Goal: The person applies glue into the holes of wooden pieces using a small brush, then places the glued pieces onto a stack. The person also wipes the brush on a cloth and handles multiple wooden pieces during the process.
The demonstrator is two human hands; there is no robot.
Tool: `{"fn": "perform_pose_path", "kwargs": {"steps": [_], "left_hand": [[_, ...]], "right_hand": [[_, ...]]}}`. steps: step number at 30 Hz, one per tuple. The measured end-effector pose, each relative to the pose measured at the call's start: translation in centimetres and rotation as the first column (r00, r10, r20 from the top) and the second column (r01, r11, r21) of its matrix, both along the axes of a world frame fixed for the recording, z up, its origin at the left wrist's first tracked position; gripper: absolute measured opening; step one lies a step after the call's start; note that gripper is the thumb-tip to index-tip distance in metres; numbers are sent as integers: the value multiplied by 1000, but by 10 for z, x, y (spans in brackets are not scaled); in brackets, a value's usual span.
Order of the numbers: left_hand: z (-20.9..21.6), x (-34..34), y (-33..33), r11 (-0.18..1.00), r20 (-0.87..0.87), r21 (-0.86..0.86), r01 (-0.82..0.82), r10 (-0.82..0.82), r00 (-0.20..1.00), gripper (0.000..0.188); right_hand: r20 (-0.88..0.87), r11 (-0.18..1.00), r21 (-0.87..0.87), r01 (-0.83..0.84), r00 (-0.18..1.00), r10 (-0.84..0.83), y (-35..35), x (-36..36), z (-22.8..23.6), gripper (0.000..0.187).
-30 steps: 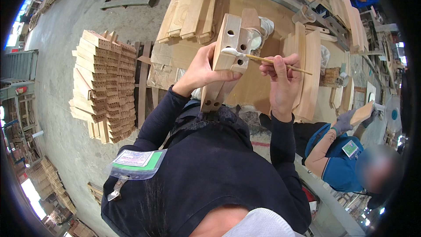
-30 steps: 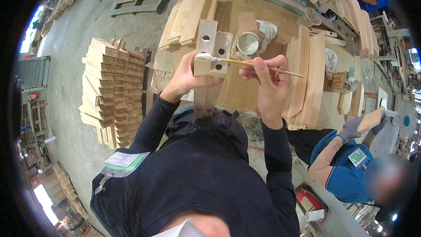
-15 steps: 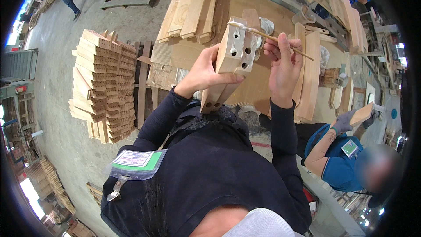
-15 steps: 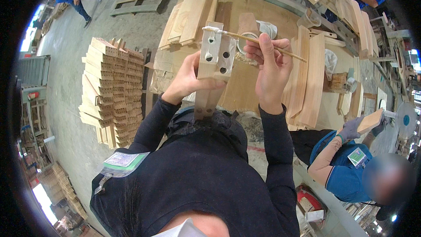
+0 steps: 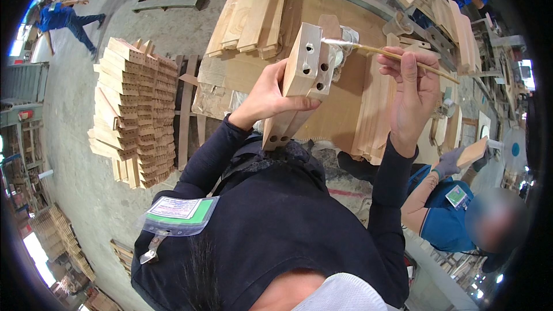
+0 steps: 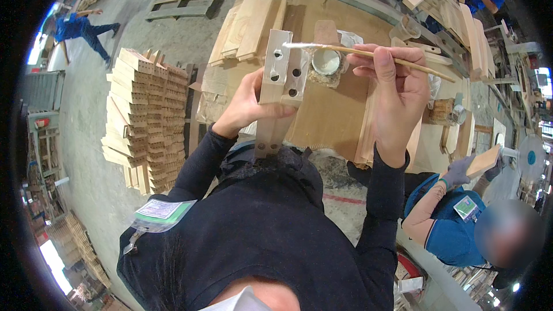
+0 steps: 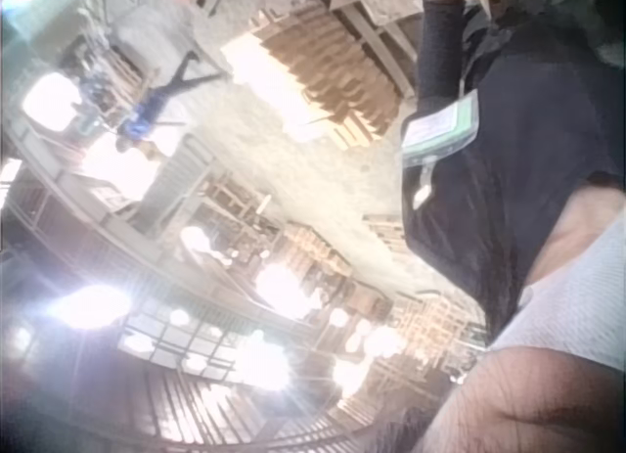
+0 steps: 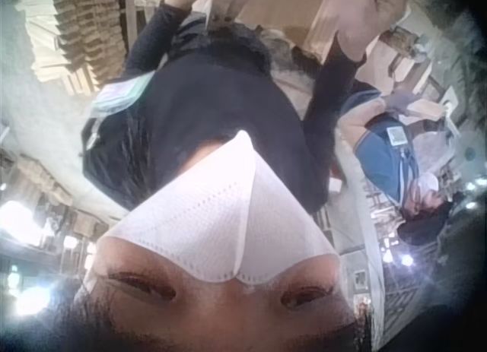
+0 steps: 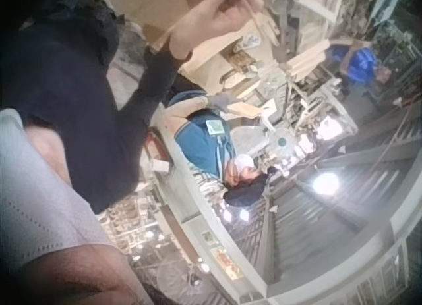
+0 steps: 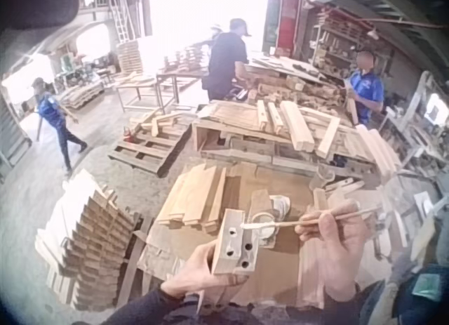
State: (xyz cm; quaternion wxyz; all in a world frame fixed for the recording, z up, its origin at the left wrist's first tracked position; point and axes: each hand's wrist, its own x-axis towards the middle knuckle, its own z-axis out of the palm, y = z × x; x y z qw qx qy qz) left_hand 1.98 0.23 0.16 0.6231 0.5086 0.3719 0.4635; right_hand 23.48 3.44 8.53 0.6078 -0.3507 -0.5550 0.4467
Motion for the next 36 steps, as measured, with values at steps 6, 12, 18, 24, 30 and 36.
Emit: {"fn": "perform_pose_path", "kwargs": {"steps": [6, 12, 18, 24, 30, 36], "left_hand": [[2, 2, 1, 1000, -22, 7, 18, -17, 1000, 62], [2, 3, 1, 1000, -6, -16, -11, 11, 1000, 60], [-3, 6, 4, 999, -45, -2, -38, 38, 998, 62], [2, 8, 3, 999, -50, -36, -39, 37, 998, 64], [-1, 4, 4, 998, -41, -12, -64, 63, 997, 64], [-1, 3, 1, 998, -35, -4, -60, 60, 998, 65]], "right_hand": [[141, 996, 91, -27, 990, 14, 2, -4, 12, 12], [268, 984, 179, -24, 963, -25, -8, -13, 24, 12], [675, 902, 384, -200, 727, -126, -3, -26, 44, 14], [671, 915, 305, -266, 741, -8, 3, -38, 49, 15], [669, 921, 283, -267, 743, 10, 5, -36, 49, 16], [522, 952, 245, -186, 853, 32, 9, -32, 60, 14]]}}
